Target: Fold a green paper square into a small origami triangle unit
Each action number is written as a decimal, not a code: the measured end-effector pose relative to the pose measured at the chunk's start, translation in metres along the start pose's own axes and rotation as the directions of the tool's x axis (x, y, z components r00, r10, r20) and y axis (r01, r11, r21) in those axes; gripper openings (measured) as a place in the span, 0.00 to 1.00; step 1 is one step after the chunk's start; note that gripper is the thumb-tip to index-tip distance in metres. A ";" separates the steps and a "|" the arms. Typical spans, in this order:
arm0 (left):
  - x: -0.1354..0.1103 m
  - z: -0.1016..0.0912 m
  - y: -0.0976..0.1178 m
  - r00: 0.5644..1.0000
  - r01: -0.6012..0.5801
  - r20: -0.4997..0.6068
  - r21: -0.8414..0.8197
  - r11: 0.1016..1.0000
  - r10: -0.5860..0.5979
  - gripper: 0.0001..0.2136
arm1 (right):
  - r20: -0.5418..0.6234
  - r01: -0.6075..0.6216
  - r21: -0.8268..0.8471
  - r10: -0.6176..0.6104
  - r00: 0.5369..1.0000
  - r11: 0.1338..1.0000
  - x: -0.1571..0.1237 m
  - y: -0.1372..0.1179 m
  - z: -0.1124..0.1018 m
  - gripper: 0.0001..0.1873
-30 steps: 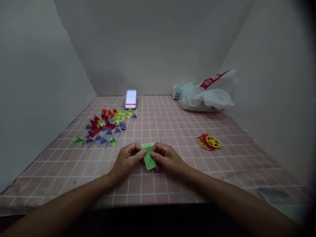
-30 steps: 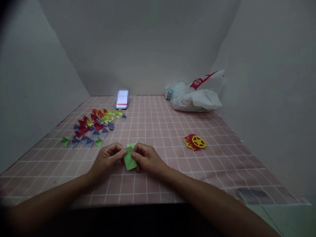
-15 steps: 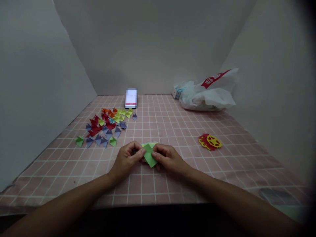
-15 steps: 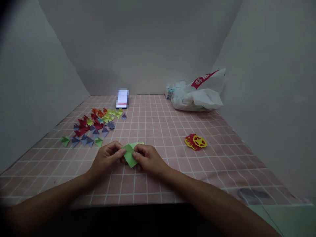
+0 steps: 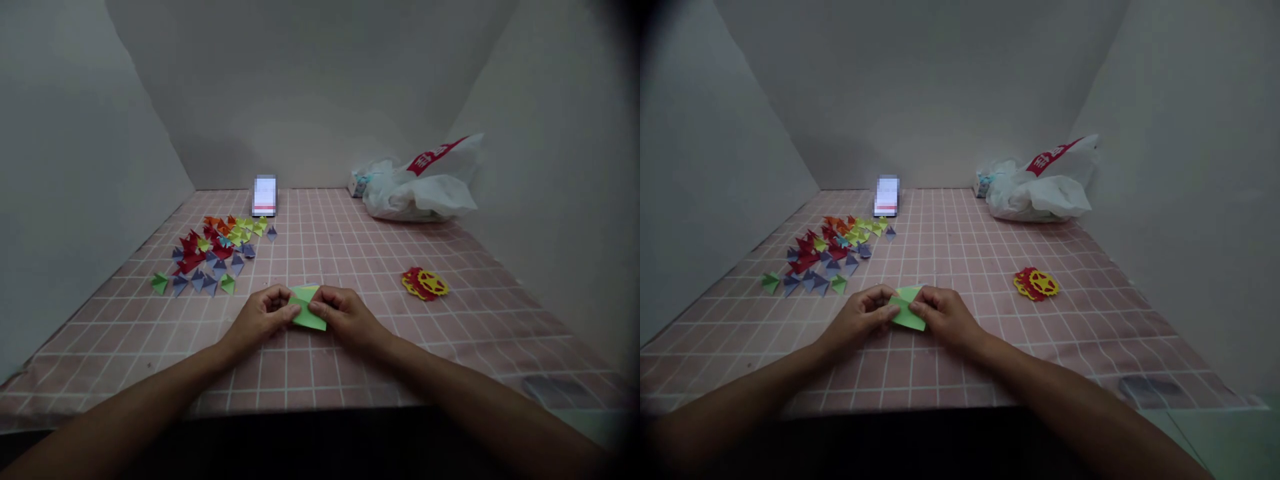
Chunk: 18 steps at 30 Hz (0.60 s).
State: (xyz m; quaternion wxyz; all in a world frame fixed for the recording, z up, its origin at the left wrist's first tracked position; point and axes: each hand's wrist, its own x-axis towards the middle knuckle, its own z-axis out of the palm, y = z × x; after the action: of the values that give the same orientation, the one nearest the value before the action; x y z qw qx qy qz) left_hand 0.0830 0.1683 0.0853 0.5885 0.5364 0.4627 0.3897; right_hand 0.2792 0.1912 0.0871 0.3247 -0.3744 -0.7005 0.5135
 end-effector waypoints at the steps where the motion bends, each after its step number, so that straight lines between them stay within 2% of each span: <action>1: -0.001 0.000 0.000 1.000 0.016 0.019 0.027 1.000 -0.016 0.10 | 0.028 0.010 -0.011 -0.009 1.000 1.000 0.000 -0.001 0.000 0.12; 3: -0.002 0.001 0.001 0.999 0.029 0.039 0.069 0.997 -0.032 0.12 | 0.048 0.013 -0.015 -0.013 0.999 1.000 0.000 -0.001 0.001 0.12; 5: -0.003 0.002 0.002 1.000 0.018 0.020 0.083 0.996 -0.019 0.13 | 0.016 -0.012 0.022 0.011 1.000 1.000 0.001 0.000 0.001 0.12; 10: -0.002 0.002 0.000 0.995 -0.042 -0.089 0.069 0.997 0.049 0.12 | -0.127 -0.074 0.141 0.092 0.988 0.987 0.004 0.004 0.003 0.14; 13: 0.000 -0.001 -0.003 0.983 -0.083 -0.159 0.066 0.994 0.093 0.12 | -0.167 -0.082 0.239 0.124 0.978 0.968 0.005 0.005 0.004 0.14; 15: 0.000 -0.002 -0.003 0.974 -0.107 -0.192 0.063 0.992 0.117 0.12 | -0.142 -0.091 0.309 0.140 0.980 0.947 0.005 0.005 0.006 0.14; 18: -0.001 -0.001 -0.001 0.970 -0.134 -0.194 0.079 0.988 0.147 0.12 | -0.032 -0.120 0.339 0.139 0.990 0.933 0.003 0.005 0.008 0.14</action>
State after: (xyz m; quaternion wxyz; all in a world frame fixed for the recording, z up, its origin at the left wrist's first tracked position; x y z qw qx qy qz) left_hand 0.0815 0.1678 0.0845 0.4922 0.5450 0.4928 0.4668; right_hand 0.2720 0.1915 0.0802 0.3683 -0.3730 -0.5672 0.6352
